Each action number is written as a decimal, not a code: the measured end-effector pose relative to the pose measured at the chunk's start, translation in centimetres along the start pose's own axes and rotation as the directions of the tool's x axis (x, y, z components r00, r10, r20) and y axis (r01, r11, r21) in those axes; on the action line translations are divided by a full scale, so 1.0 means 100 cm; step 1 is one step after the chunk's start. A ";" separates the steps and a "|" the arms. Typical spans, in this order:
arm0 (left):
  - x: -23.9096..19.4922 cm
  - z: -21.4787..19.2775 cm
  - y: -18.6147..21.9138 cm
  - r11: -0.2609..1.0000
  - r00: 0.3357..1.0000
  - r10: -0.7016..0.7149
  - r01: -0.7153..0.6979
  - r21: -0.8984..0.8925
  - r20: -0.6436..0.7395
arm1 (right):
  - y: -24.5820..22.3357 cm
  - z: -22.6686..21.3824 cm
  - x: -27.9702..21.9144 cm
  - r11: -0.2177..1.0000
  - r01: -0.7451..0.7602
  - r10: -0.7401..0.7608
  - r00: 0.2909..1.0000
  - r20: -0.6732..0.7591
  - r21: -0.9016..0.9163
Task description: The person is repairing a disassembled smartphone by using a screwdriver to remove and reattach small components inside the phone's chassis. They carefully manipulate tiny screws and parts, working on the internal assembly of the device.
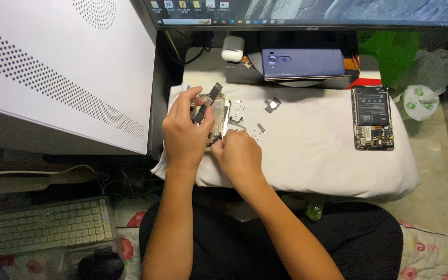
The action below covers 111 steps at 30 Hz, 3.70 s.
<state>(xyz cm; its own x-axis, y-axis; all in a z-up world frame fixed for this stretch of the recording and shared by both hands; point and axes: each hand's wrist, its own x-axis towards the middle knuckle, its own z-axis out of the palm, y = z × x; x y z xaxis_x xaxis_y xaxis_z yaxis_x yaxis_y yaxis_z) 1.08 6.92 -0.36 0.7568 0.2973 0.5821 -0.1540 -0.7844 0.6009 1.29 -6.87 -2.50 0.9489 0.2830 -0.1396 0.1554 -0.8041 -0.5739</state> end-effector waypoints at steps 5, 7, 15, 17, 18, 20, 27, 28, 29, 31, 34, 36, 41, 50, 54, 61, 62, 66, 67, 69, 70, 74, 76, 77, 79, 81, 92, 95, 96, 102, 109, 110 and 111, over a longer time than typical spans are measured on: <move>-0.001 -0.003 0.008 0.998 0.998 -0.014 0.011 -0.057 -0.054 | 0.014 -0.002 0.006 0.987 -0.052 0.058 0.998 -0.034 0.154; 0.001 -0.005 0.015 0.996 0.997 -0.025 0.018 -0.083 -0.078 | 0.022 -0.006 0.010 0.969 -0.058 0.070 0.997 -0.042 0.241; 0.003 -0.008 0.019 0.932 0.978 -0.188 0.150 -0.329 -0.087 | 0.069 -0.099 -0.027 0.890 -0.151 0.152 0.988 0.032 0.429; 0.001 -0.005 0.022 0.930 0.984 -0.166 0.134 -0.341 -0.067 | 0.107 -0.123 -0.031 0.951 -0.104 0.110 0.994 -0.004 0.291; 0.002 -0.004 0.024 0.931 0.989 -0.135 0.108 -0.349 -0.055 | 0.124 -0.136 -0.032 0.988 -0.046 0.052 0.998 -0.036 0.150; -0.002 0.002 0.023 0.935 0.991 -0.126 0.106 -0.338 -0.036 | 0.163 -0.147 -0.032 1.000 0.002 -0.001 0.998 -0.062 0.028; -0.010 0.011 0.045 0.971 0.993 -0.039 0.064 -0.229 0.113 | 0.181 -0.171 -0.035 0.998 -0.061 0.061 0.992 0.109 -0.004; -0.011 0.012 0.046 0.972 0.992 -0.042 0.068 -0.227 0.115 | 0.188 -0.170 -0.035 0.998 -0.062 0.062 0.992 0.114 -0.004; -0.012 0.013 0.047 0.978 0.988 0.013 0.019 -0.207 0.151 | 0.194 -0.169 -0.035 1.000 -0.023 0.024 0.993 0.119 -0.012; -0.012 0.016 0.047 0.982 0.981 0.069 -0.035 -0.187 0.181 | 0.201 -0.169 -0.032 1.000 0.024 -0.021 0.992 0.120 -0.020; -0.018 0.023 0.048 0.973 0.938 0.172 -0.114 -0.202 0.301 | 0.202 -0.162 -0.031 0.988 0.103 -0.086 0.985 0.149 -0.112; -0.021 0.028 0.051 0.931 0.857 0.330 -0.227 -0.285 0.395 | 0.200 -0.152 -0.026 0.953 0.294 -0.297 0.955 -0.021 -0.078; -0.044 0.049 0.064 0.914 0.805 0.396 -0.301 -0.272 0.441 | 0.188 -0.159 -0.031 0.969 0.230 -0.234 0.972 -0.032 -0.092; -0.053 0.067 0.082 0.885 0.710 0.436 -0.450 -0.121 0.553 | 0.175 -0.162 -0.037 0.943 0.330 -0.331 0.943 0.019 0.046; -0.049 0.063 0.071 0.922 0.738 0.376 -0.358 -0.147 0.561 | 0.175 -0.161 -0.036 0.943 0.333 -0.333 0.943 0.021 -0.001; -0.017 0.027 0.040 0.985 0.904 0.161 -0.174 -0.002 0.397 | 0.149 -0.141 -0.040 0.895 0.421 -0.405 0.905 0.127 -0.149; -0.012 0.019 0.040 0.993 0.932 0.088 -0.109 0.042 0.352 | 0.144 -0.140 -0.042 0.908 0.388 -0.367 0.918 0.150 -0.160; -0.009 0.010 0.034 0.956 0.929 -0.225 0.152 0.250 0.294 | 0.141 -0.135 -0.045 0.893 0.382 -0.361 0.924 0.127 -0.240; -0.009 0.012 0.032 0.955 0.929 -0.228 0.156 0.250 0.292 | 0.140 -0.135 -0.048 0.891 0.385 -0.363 0.923 0.130 -0.241; -0.009 0.014 0.026 0.938 0.909 -0.280 0.191 0.288 0.310 | 0.139 -0.134 -0.053 0.856 0.325 -0.325 0.943 0.071 -0.403; -0.009 0.014 0.026 0.938 0.909 -0.281 0.192 0.289 0.307 | 0.138 -0.132 -0.055 0.855 0.328 -0.328 0.942 0.071 -0.403; -0.009 0.013 0.026 0.939 0.910 -0.273 0.183 0.290 0.311 | 0.130 -0.123 -0.058 0.849 0.111 -0.147 0.989 -0.030 -0.517; -0.009 0.012 0.026 0.938 0.901 -0.282 0.187 0.292 0.329 | 0.122 -0.117 -0.056 0.859 0.000 -0.040 0.997 -0.066 -0.512; -0.010 0.012 0.026 0.947 0.918 -0.240 0.151 0.282 0.315 | 0.119 -0.114 -0.055 0.905 -0.063 0.014 0.993 -0.117 -0.422; -0.011 0.016 0.028 0.958 0.933 -0.188 0.107 0.265 0.307 | 0.116 -0.116 -0.053 0.937 -0.133 0.080 0.982 -0.172 -0.324; -0.012 0.019 0.031 0.993 0.945 -0.015 -0.025 0.117 0.325 | 0.114 -0.122 -0.051 0.987 -0.132 0.125 0.990 -0.067 -0.097; -0.008 0.083 0.071 0.962 0.831 0.005 -0.155 0.223 0.557 | 0.146 -0.162 -0.058 0.975 0.134 -0.061 0.929 0.366 -0.179; 0.001 0.091 0.071 0.946 0.796 -0.034 -0.170 0.276 0.604 | 0.152 -0.155 -0.054 0.960 0.197 -0.124 0.937 0.327 -0.201; 0.003 0.095 0.071 0.936 0.778 -0.041 -0.189 0.296 0.627 | 0.157 -0.153 -0.053 0.955 0.240 -0.180 0.937 0.301 -0.176; 0.000 0.112 0.058 0.930 0.783 -0.049 -0.191 0.314 0.620 | 0.159 -0.151 -0.047 0.957 0.253 -0.216 0.949 0.232 -0.145; 0.007 0.096 0.069 0.967 0.772 -0.032 -0.138 0.216 0.635 | 0.164 -0.148 -0.040 0.932 0.338 -0.317 0.935 0.160 -0.130; 0.006 0.090 0.072 0.979 0.768 -0.058 -0.081 0.187 0.638 | 0.162 -0.150 -0.040 0.936 0.335 -0.315 0.934 0.167 -0.110; 0.005 0.085 0.075 0.987 0.763 -0.083 -0.024 0.157 0.641 | 0.161 -0.151 -0.041 0.939 0.332 -0.313 0.934 0.174 -0.089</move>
<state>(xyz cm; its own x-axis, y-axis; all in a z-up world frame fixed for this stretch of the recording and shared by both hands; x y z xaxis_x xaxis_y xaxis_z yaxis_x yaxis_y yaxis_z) 5.70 -3.50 -0.24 0.9974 -0.0574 0.0427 -0.0710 -0.8669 0.4933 4.07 -28.83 1.04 0.7894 0.6071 -0.0911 0.4850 -0.7078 -0.5135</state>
